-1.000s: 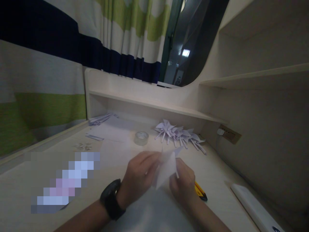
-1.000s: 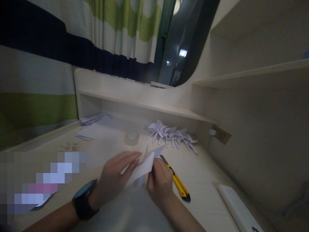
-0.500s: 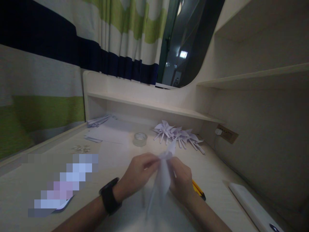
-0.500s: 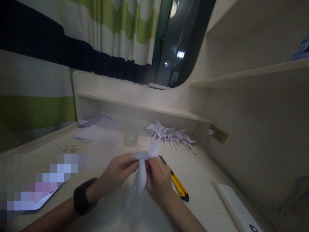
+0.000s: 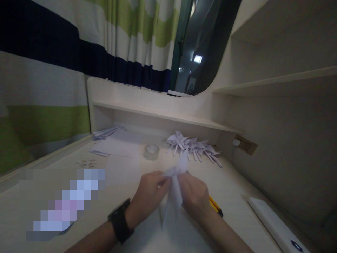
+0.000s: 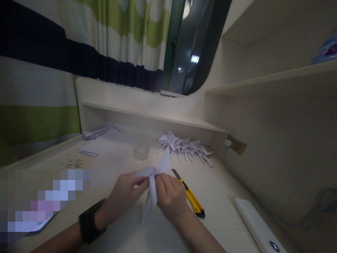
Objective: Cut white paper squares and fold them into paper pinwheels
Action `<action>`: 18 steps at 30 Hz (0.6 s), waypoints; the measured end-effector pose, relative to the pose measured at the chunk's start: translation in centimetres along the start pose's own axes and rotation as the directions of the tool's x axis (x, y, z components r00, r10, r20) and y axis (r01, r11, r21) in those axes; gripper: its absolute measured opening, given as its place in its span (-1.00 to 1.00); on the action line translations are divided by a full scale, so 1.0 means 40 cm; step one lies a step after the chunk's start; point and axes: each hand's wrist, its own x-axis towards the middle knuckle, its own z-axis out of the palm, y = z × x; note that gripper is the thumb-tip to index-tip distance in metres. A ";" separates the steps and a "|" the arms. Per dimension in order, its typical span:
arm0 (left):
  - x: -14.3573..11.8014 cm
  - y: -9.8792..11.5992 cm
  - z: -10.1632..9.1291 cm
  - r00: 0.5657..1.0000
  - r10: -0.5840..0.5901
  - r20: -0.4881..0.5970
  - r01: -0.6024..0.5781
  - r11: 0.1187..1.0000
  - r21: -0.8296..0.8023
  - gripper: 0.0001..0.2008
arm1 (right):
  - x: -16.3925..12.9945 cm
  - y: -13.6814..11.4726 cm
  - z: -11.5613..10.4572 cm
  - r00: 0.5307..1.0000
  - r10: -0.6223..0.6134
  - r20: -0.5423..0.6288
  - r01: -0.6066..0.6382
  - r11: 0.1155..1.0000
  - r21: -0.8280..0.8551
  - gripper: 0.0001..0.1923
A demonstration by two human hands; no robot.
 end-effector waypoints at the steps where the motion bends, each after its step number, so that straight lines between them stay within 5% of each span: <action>1: 0.000 0.001 0.001 1.000 -0.014 -0.004 0.014 1.000 -0.002 -0.74 | 0.001 -0.001 0.000 1.000 -0.002 -0.005 0.002 1.000 -0.009 -0.88; 5: -0.003 0.012 0.001 0.996 -0.081 -0.037 0.079 0.994 -0.071 -0.81 | 0.005 -0.006 -0.002 0.999 -0.011 -0.038 0.011 1.000 -0.013 -0.90; 10: -0.011 0.029 0.004 0.996 -0.033 -0.080 0.025 0.995 -0.100 -0.86 | 0.008 -0.011 -0.009 0.995 0.004 -0.099 -0.001 1.000 0.031 -0.83; 18: -0.025 0.032 0.031 0.959 0.137 -0.248 -0.118 0.989 0.090 -0.87 | 0.007 -0.032 -0.004 0.965 0.244 -0.092 -0.213 0.940 0.267 -0.88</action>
